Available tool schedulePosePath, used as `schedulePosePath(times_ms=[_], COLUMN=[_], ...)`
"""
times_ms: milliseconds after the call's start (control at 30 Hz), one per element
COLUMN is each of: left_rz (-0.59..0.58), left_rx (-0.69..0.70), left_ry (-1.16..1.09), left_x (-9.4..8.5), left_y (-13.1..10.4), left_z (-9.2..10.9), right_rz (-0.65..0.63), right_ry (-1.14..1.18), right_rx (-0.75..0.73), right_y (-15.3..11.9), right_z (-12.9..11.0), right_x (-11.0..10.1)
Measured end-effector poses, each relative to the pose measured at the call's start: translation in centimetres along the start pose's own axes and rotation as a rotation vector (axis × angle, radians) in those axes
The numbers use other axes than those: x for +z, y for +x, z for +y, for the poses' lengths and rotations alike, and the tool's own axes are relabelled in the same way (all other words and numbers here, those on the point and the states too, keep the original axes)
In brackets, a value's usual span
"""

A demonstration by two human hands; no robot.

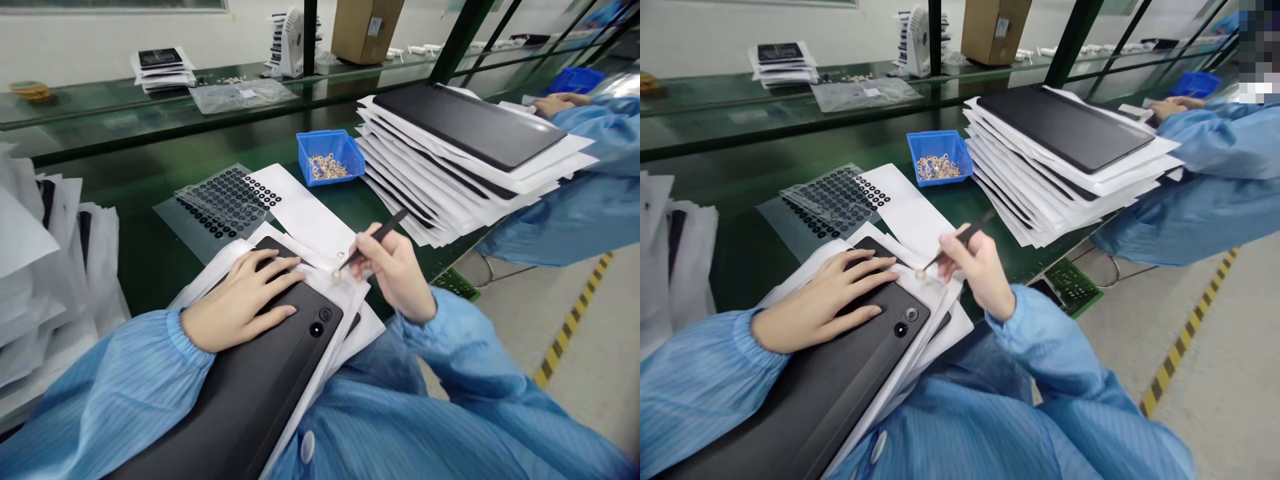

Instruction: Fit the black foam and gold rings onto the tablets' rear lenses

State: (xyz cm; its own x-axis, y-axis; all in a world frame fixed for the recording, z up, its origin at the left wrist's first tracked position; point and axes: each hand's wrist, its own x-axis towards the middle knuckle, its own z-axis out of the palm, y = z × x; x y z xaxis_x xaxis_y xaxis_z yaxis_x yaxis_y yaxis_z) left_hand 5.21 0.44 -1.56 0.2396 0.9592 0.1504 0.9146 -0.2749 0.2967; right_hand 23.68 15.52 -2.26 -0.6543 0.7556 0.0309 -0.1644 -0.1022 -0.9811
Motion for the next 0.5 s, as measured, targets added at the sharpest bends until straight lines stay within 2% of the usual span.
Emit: schedulePosePath(times_ms=[100, 167, 267, 500], left_rz=[0.055, 0.032, -0.023, -0.004], left_rx=[0.062, 0.115, 0.16, 0.17], left_ry=[-0.064, -0.114, -0.139, -0.147], left_x=[-0.1, -0.3, -0.6, -0.2], left_y=[-0.1, -0.1, -0.1, -0.4], left_z=[1.0, 1.6, 2.2, 1.9], right_rz=[-0.047, -0.044, -0.009, 0.064], right_ry=[0.038, 0.066, 0.085, 0.081], right_rx=[0.065, 0.079, 0.058, -0.011], right_y=[-3.0, -4.1, -4.7, -4.8], right_z=[0.8, 1.7, 2.7, 2.9], right_x=[0.9, 1.3, 1.5, 1.8])
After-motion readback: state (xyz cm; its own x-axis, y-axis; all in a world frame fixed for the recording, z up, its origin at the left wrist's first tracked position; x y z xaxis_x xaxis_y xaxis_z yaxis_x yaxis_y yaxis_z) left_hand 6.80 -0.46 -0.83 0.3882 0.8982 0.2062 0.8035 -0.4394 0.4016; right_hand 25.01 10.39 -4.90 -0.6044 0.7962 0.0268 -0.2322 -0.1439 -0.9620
